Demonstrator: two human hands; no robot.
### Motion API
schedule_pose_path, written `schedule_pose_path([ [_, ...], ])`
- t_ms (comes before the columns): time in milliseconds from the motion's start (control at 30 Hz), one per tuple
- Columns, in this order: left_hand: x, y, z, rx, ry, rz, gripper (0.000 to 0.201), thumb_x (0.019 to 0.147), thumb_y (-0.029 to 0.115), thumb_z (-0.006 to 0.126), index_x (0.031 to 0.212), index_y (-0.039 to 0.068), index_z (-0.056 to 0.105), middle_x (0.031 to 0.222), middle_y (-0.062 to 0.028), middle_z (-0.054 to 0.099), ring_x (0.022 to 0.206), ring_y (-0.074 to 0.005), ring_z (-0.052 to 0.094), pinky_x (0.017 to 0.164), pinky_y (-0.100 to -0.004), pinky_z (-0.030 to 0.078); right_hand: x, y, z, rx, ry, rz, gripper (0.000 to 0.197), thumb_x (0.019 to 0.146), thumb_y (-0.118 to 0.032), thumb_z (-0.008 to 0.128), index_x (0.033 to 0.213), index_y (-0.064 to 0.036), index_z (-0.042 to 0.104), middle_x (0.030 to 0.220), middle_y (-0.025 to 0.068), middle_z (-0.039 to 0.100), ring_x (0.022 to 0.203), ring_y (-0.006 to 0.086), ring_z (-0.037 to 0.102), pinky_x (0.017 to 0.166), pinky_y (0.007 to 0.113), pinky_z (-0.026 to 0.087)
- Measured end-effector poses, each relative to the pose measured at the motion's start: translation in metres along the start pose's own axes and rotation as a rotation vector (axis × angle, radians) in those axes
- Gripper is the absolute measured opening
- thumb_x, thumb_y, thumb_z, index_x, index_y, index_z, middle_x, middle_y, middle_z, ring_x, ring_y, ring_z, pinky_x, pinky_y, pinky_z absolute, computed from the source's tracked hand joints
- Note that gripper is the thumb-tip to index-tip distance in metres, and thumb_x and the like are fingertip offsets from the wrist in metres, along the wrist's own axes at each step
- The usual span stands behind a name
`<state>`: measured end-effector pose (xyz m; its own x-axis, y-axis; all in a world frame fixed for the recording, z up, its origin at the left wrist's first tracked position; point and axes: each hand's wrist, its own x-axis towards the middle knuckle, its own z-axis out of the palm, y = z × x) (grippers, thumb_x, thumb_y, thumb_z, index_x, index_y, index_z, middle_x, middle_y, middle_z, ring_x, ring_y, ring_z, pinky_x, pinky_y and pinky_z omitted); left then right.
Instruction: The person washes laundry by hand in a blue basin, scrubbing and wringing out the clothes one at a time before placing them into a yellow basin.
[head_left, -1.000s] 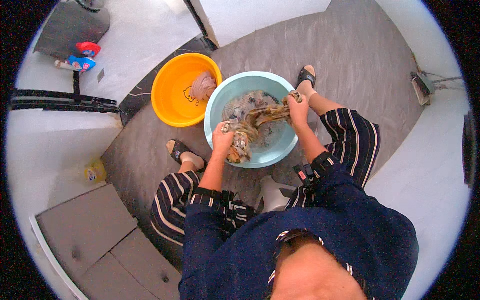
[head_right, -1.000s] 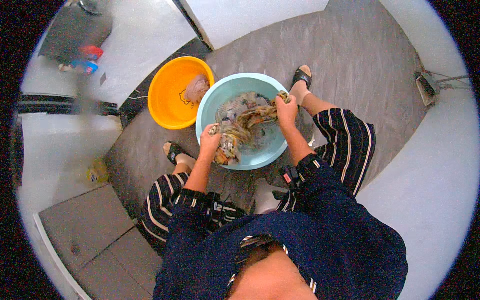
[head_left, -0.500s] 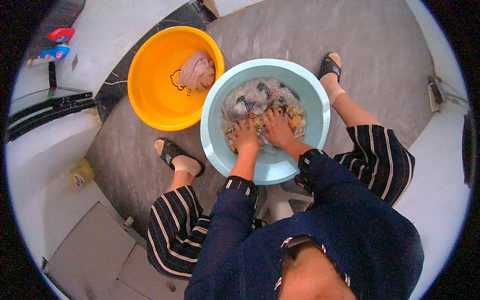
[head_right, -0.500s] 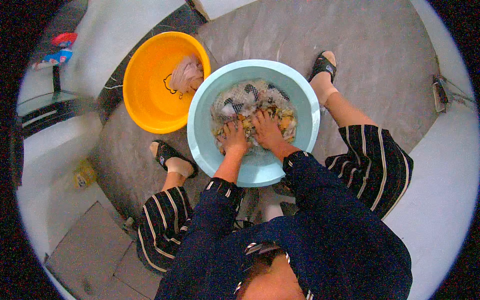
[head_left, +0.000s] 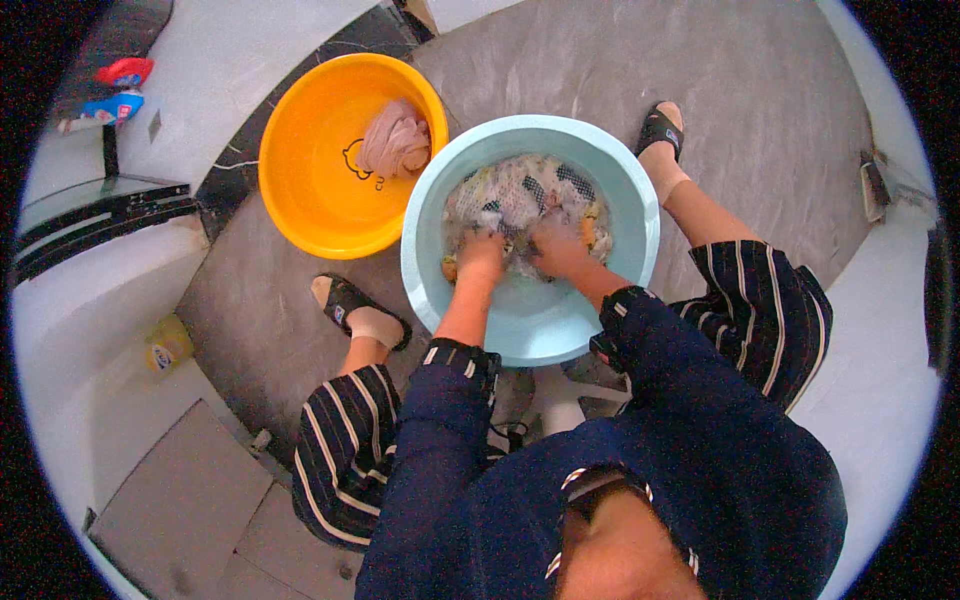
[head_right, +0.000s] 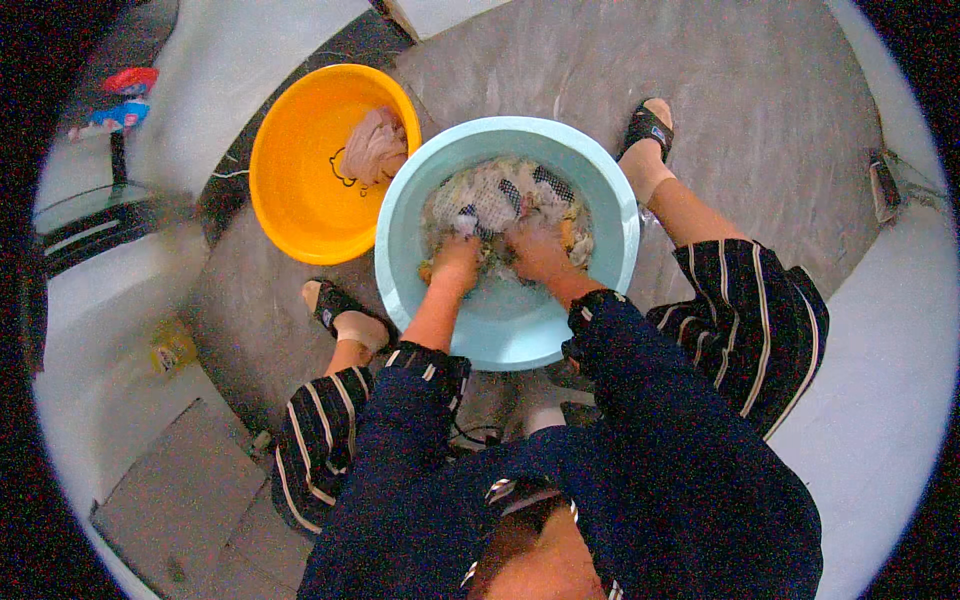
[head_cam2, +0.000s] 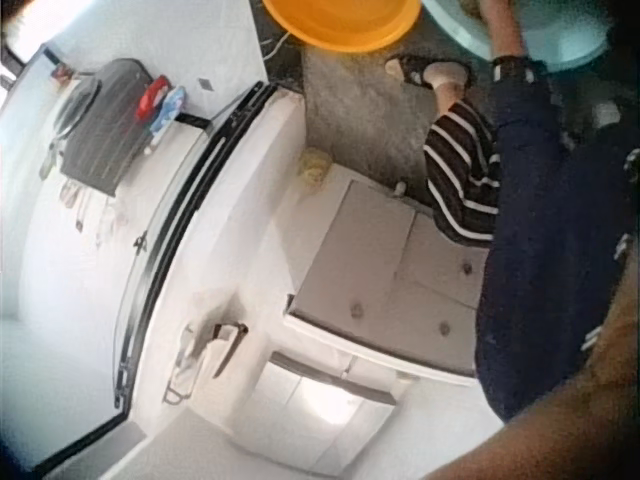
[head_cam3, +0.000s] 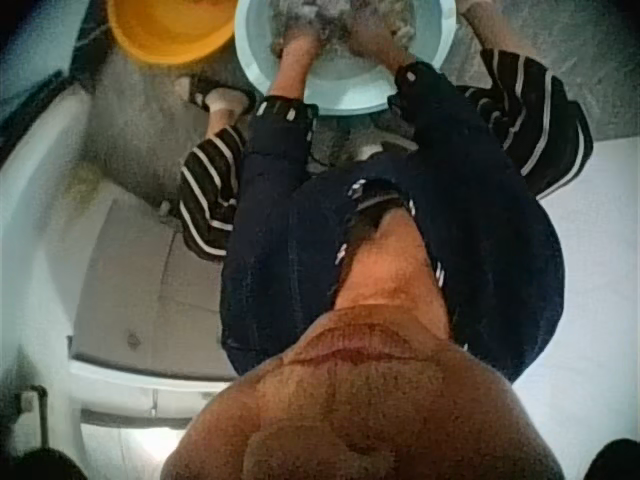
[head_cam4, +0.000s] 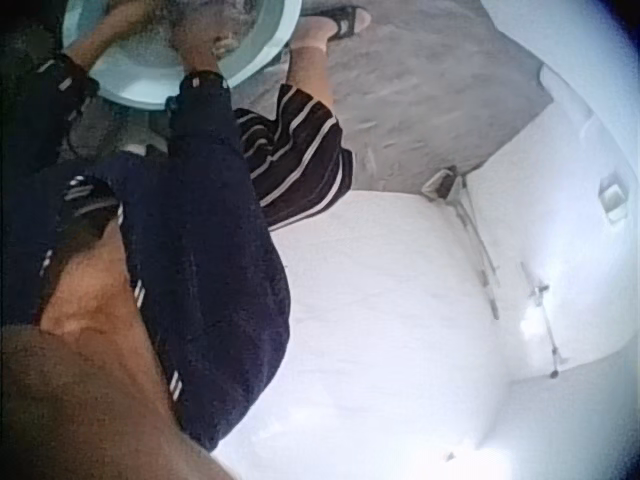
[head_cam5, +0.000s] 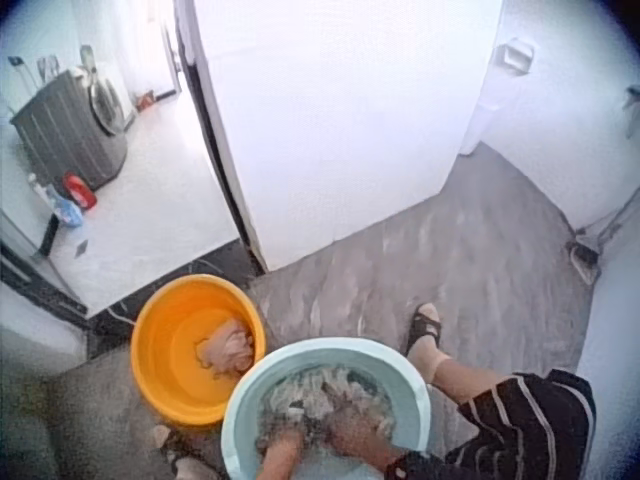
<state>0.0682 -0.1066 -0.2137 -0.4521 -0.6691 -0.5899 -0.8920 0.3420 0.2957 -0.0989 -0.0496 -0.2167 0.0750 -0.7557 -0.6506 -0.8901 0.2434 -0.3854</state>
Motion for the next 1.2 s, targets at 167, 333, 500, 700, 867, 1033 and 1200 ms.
schedule_pose_path([
  [167,-0.052,0.003,-0.04,-0.566,0.317,-0.029,0.025,0.07,0.007,0.062,0.095,0.005,0.059,0.083,-0.0212,0.063,0.082,-0.0387,0.061,0.073,-0.0425,0.047,-0.037,-0.009,-0.025,-0.234,0.116,-0.032,0.076,0.064,-0.028,0.073,0.131,-0.0118,0.04,0.134,0.0176,0.037,0.126,0.0328,0.036,0.094,0.062,0.03],
  [333,-0.125,0.054,-0.13,-0.953,0.436,0.026,0.025,0.065,0.002,0.064,0.088,0.002,0.056,0.079,-0.0105,0.061,0.073,-0.0202,0.059,0.068,-0.0326,0.047,-0.069,-0.022,-0.018,-0.152,0.328,-0.128,0.099,0.058,-0.015,0.08,0.141,-0.0149,0.025,0.142,0.016,0.029,0.135,0.031,0.024,0.096,0.062,0.027],
  [500,-0.213,0.096,-0.203,-1.273,0.427,0.248,0.027,0.064,-0.007,0.063,0.086,0.004,0.053,0.079,0.0014,0.056,0.073,-0.0076,0.052,0.068,-0.0242,0.045,-0.091,-0.047,-0.024,0.111,0.455,-0.163,0.101,0.063,-0.015,0.076,0.144,-0.0133,0.015,0.147,0.0155,0.022,0.137,0.0297,0.022,0.098,0.06,0.024],
  [700,-0.26,0.146,-0.248,-1.559,0.447,0.563,0.029,0.066,-0.01,0.062,0.09,0.004,0.053,0.085,-0.0009,0.058,0.079,-0.0104,0.057,0.071,-0.0261,0.048,-0.035,0.03,-0.002,0.429,0.659,-0.311,0.081,0.069,-0.02,0.074,0.137,-0.0079,0.032,0.135,0.0187,0.042,0.126,0.0299,0.04,0.097,0.046,0.033],
  [867,-0.24,0.096,-0.211,-1.901,0.582,0.489,0.035,0.069,-0.012,0.059,0.1,0.002,0.051,0.093,-0.0043,0.058,0.081,-0.0143,0.059,0.074,-0.0274,0.049,-0.085,-0.018,-0.073,0.845,0.504,-0.224,0.047,0.071,-0.019,0.07,0.114,-0.0038,0.054,0.106,0.0161,0.061,0.102,0.0299,0.057,0.086,0.038,0.044],
  [1033,-0.192,0.048,-0.117,-1.573,0.65,0.202,0.048,0.068,0.0,0.061,0.114,0.0,0.048,0.1,-0.0094,0.059,0.092,-0.0201,0.058,0.078,-0.0327,0.049,-0.161,-0.073,-0.15,0.703,0.632,-0.104,0.033,0.075,-0.013,0.059,0.106,-0.0008,0.061,0.094,0.0128,0.065,0.088,0.0233,0.061,0.076,0.034,0.047],
  [1200,-0.181,0.057,-0.082,-1.447,0.404,0.079,0.06,0.068,0.005,0.063,0.125,0.0,0.044,0.121,-0.0177,0.054,0.112,-0.0253,0.052,0.092,-0.036,0.043,-0.176,-0.07,-0.182,0.588,0.599,-0.127,0.031,0.077,-0.01,0.057,0.105,0.0044,0.057,0.093,0.0129,0.064,0.085,0.0197,0.061,0.075,0.032,0.047],
])
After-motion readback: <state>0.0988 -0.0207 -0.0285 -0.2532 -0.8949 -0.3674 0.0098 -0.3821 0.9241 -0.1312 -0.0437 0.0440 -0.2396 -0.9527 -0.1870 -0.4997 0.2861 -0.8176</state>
